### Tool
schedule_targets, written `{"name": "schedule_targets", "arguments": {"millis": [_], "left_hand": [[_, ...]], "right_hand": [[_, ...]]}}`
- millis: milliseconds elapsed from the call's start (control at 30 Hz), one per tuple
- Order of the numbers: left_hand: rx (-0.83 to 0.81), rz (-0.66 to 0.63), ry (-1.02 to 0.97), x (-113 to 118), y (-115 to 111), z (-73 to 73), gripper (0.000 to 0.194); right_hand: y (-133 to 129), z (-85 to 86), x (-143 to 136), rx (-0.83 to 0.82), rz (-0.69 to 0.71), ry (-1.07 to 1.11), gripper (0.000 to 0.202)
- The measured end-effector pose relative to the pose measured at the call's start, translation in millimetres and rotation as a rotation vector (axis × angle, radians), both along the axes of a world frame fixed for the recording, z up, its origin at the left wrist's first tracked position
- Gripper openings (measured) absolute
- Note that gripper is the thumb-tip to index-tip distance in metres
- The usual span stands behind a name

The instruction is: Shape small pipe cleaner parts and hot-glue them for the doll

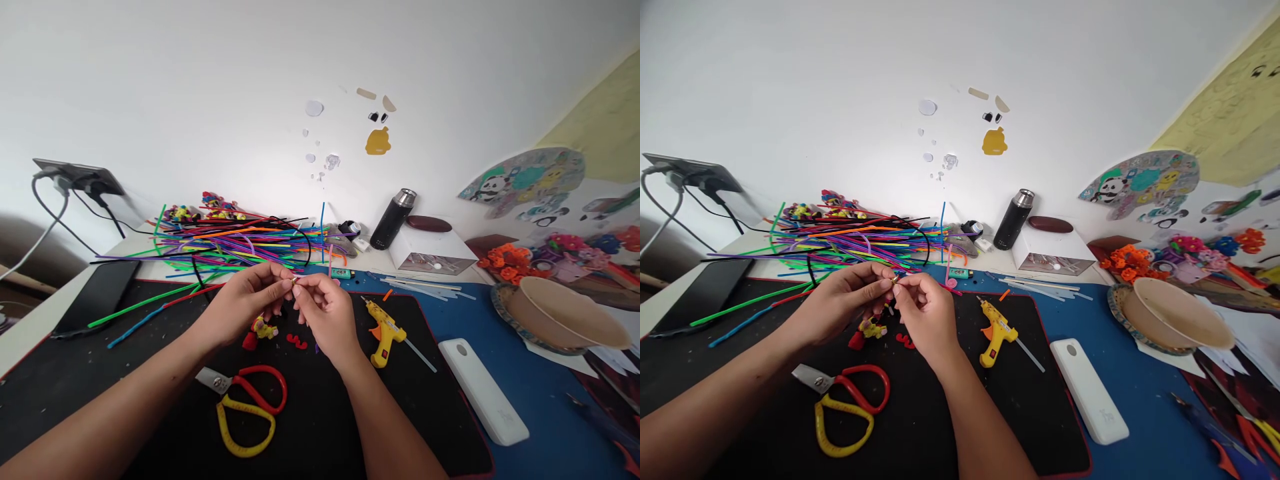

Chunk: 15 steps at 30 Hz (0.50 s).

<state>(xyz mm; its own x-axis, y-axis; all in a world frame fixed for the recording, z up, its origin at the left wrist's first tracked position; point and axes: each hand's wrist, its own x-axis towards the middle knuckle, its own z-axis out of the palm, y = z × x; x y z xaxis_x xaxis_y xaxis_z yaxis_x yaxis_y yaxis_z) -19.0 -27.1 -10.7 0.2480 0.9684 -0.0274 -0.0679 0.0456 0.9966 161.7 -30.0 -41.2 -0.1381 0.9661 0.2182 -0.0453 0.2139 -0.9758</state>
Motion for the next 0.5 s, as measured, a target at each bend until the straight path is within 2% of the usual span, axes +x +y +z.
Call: {"name": "schedule_targets", "arguments": {"millis": [233,500], "left_hand": [[-0.173,0.036,-0.087,0.6,2.0,3.1,0.056],[-0.241,0.005,-0.094,-5.6,5.2,4.8,0.05]], "right_hand": [[-2.1,4.0,-0.2,0.101,-0.024,-0.09,0.015],[-2.7,4.2,0.5,0.109,-0.05,-0.152,0.015]]}}
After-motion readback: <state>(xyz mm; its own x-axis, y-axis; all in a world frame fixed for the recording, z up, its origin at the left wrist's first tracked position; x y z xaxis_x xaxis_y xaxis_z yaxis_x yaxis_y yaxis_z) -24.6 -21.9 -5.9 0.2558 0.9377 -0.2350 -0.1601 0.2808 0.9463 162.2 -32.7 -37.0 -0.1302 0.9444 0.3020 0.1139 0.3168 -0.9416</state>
